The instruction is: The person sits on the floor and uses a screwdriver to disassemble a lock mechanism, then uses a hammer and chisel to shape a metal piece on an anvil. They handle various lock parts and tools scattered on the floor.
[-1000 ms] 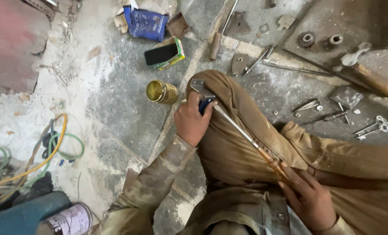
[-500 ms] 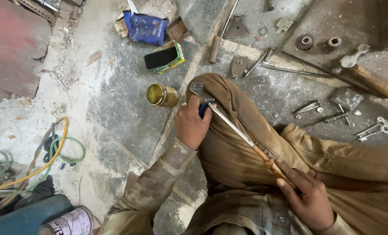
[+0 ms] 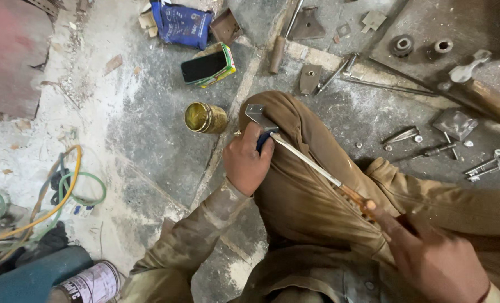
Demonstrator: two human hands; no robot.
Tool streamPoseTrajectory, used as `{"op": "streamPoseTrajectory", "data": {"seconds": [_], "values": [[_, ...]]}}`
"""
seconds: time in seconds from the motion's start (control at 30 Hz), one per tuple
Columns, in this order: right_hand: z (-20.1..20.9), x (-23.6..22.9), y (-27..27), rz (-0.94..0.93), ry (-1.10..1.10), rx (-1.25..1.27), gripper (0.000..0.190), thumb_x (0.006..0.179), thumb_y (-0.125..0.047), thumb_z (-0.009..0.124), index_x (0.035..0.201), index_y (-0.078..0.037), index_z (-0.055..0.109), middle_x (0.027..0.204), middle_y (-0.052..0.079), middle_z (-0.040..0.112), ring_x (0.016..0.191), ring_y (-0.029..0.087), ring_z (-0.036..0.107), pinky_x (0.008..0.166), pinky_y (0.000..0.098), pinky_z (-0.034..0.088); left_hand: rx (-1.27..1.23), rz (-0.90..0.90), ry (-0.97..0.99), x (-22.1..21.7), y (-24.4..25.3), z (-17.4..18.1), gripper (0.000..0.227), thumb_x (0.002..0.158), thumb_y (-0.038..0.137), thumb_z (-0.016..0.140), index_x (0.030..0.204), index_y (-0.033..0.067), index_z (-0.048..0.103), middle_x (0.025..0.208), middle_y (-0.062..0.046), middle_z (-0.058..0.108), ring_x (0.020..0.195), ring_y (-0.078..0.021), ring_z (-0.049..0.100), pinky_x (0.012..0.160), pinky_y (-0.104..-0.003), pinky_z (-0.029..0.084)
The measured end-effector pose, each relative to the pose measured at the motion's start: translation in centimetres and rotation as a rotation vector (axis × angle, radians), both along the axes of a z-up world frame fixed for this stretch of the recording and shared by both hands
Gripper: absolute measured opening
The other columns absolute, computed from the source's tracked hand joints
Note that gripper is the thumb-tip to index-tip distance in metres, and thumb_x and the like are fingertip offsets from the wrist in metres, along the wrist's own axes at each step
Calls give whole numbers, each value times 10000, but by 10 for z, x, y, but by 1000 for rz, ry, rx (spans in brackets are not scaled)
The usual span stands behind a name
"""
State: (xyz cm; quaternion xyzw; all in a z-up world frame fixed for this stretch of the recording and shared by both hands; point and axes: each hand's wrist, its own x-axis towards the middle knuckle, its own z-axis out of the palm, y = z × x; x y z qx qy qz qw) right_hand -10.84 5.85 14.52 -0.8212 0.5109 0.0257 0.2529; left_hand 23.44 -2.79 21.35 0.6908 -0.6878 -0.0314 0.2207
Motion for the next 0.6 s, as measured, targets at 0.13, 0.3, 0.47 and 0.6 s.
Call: {"op": "streamPoseTrajectory", "data": {"seconds": [0.13,0.3,0.47,0.6], "values": [[7,-3,-3,67,-32,54,887,742,-436,742,1574,-407,437,1139,161,668,663,250,722,588,400,625,32,-18,-26,1,-4,0,196,876,183,737,956,100,578,820,-137,698,734,-395,671,629,-520,511],[1,-4,-19,37,-168,171,788,785,-332,741,1531,-384,493,1100,135,698,832,300,745,726,419,634,36,-50,9,8,-15,-6,176,894,158,725,974,98,580,847,-144,690,764,-397,665,651,-515,513],[-7,-1,-27,41,-719,217,593,935,-207,617,1518,-188,507,1076,96,746,849,251,751,766,385,587,77,-67,-23,18,-18,-11,173,907,154,723,990,97,582,865,-150,689,757,-395,664,651,-514,509],[-17,-2,-38,-734,-861,1616,527,957,-329,583,1480,-377,614,635,21,588,410,124,447,303,286,365,95,-19,-37,20,-19,-11,192,909,197,745,1019,109,615,812,-153,689,731,-398,666,644,-511,522]]}}
